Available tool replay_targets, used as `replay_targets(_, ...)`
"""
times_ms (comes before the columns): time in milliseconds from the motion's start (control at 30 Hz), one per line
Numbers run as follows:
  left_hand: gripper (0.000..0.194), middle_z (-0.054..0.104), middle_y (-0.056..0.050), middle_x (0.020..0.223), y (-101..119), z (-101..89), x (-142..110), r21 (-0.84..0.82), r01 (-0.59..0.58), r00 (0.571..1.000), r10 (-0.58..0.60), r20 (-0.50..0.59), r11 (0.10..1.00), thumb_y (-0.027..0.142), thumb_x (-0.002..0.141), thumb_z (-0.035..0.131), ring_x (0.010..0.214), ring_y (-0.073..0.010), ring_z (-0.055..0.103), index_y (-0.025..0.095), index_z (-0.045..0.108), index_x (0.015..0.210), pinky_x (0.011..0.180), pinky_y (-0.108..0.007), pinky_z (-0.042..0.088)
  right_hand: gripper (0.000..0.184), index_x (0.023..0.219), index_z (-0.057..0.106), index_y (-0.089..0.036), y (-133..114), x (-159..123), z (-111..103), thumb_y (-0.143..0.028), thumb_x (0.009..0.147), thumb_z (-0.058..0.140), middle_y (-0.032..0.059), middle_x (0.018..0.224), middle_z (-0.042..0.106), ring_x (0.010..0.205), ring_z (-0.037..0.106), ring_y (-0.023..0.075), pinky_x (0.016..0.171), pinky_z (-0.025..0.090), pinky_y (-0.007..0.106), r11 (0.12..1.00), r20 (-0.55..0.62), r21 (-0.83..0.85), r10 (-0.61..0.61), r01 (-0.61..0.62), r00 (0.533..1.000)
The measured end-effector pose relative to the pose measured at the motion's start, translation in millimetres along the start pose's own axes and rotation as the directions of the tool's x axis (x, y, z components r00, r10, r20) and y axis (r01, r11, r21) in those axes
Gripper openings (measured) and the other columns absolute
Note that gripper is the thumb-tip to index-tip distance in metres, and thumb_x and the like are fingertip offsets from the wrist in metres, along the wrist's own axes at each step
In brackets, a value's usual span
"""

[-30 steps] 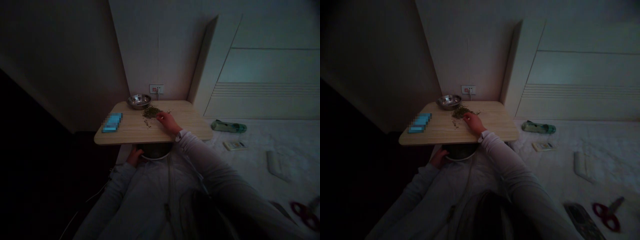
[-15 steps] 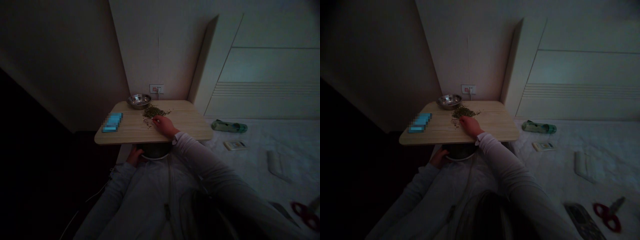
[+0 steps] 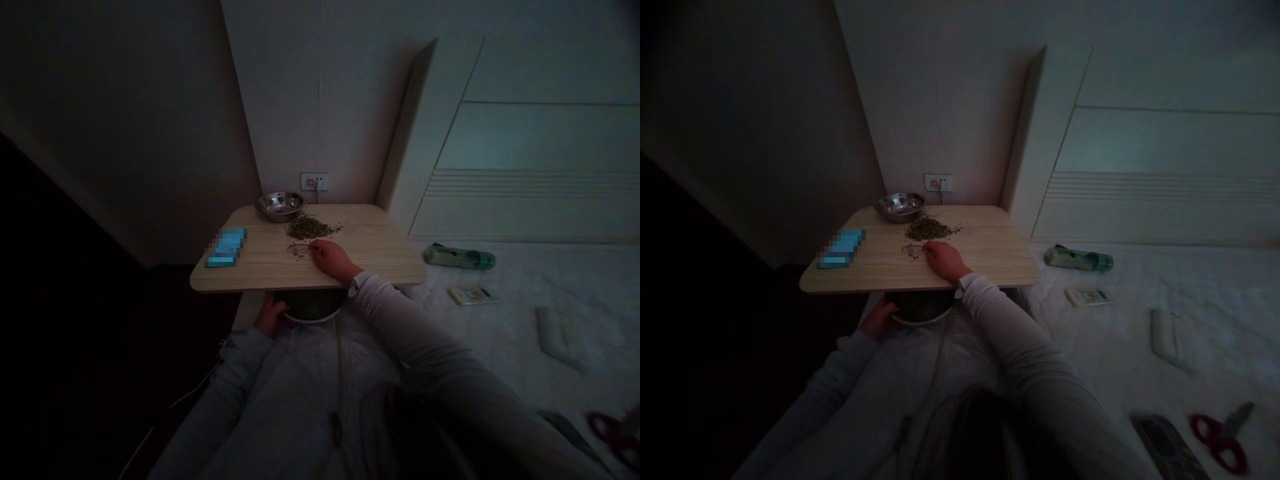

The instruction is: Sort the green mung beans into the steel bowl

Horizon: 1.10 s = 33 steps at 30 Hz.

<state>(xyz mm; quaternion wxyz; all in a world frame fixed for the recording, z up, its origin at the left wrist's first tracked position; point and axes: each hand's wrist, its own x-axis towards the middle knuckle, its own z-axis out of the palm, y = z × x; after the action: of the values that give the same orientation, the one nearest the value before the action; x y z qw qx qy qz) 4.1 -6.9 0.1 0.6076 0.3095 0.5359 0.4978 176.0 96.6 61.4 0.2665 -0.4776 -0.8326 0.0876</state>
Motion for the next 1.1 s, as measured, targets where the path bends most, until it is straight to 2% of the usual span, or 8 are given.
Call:
replay_targets(167,0.032,0.057,0.000,0.071,1,1.3,0,0.001,0.023,1.000,-0.023,-0.016,1.000,0.015,0.048,0.057,0.063,-0.0174,0.057,0.019,0.052,0.079,0.042,-0.025,0.045,0.025,0.098,0.059,-0.016,2,-2,0,-0.022,0.082,0.040,0.0073,0.097,0.063,0.087,0.055,0.0178,0.077,0.041,0.028,1.000,-0.004,0.011,-0.021,0.021,1.000)
replay_targets(367,0.036,0.056,0.001,0.070,-4,-1.5,4,-0.016,0.025,1.000,-0.025,-0.009,1.000,0.015,0.047,0.057,0.062,-0.0172,0.056,0.020,0.050,0.083,0.043,-0.026,0.047,0.024,0.098,0.059,-0.016,5,-4,-1,-0.021,0.082,0.041,0.0065,0.097,0.062,0.088,0.054,0.0165,0.078,0.040,0.027,0.999,0.013,0.032,-0.039,0.038,0.999)
replay_targets(600,0.037,0.057,-0.001,0.075,-9,-4.4,7,-0.034,-0.009,1.000,0.009,0.014,0.999,0.015,0.049,0.058,0.073,-0.0216,0.058,0.019,0.052,0.085,0.045,-0.027,0.048,0.024,0.096,0.059,-0.015,12,-10,-2,-0.022,0.082,0.041,0.0073,0.092,0.063,0.084,0.054,0.0162,0.076,0.040,0.026,0.995,0.017,0.035,-0.093,0.092,0.996)
replay_targets(800,0.038,0.057,0.000,0.070,-8,-3.5,10,-0.007,0.024,0.999,-0.024,-0.024,1.000,0.016,0.048,0.057,0.063,-0.0200,0.058,0.019,0.051,0.086,0.041,-0.029,0.048,0.024,0.095,0.060,-0.015,17,-16,-6,-0.022,0.082,0.041,0.0072,0.091,0.063,0.083,0.054,0.0159,0.076,0.040,0.026,0.991,0.020,0.059,-0.123,0.122,0.992)
replay_targets(1000,0.040,0.059,-0.002,0.076,-4,-4.4,5,0.013,-0.006,1.000,0.006,0.026,1.000,0.014,0.050,0.057,0.070,-0.0216,0.059,0.019,0.052,0.089,0.043,-0.028,0.049,0.022,0.092,0.062,-0.015,20,-24,-11,-0.022,0.080,0.044,0.0068,0.090,0.063,0.083,0.054,0.0157,0.076,0.040,0.027,0.987,0.007,0.122,-0.110,0.108,0.994)
replay_targets(1100,0.044,0.060,-0.003,0.081,-6,-4.8,5,-0.012,-0.004,0.999,0.005,0.040,1.000,0.015,0.051,0.057,0.073,-0.0217,0.059,0.020,0.052,0.094,0.045,-0.028,0.049,0.021,0.091,0.061,-0.015,21,-25,-11,-0.021,0.079,0.045,0.0056,0.087,0.063,0.076,0.054,0.0141,0.072,0.040,0.026,0.974,-0.023,0.225,-0.033,0.038,0.999)
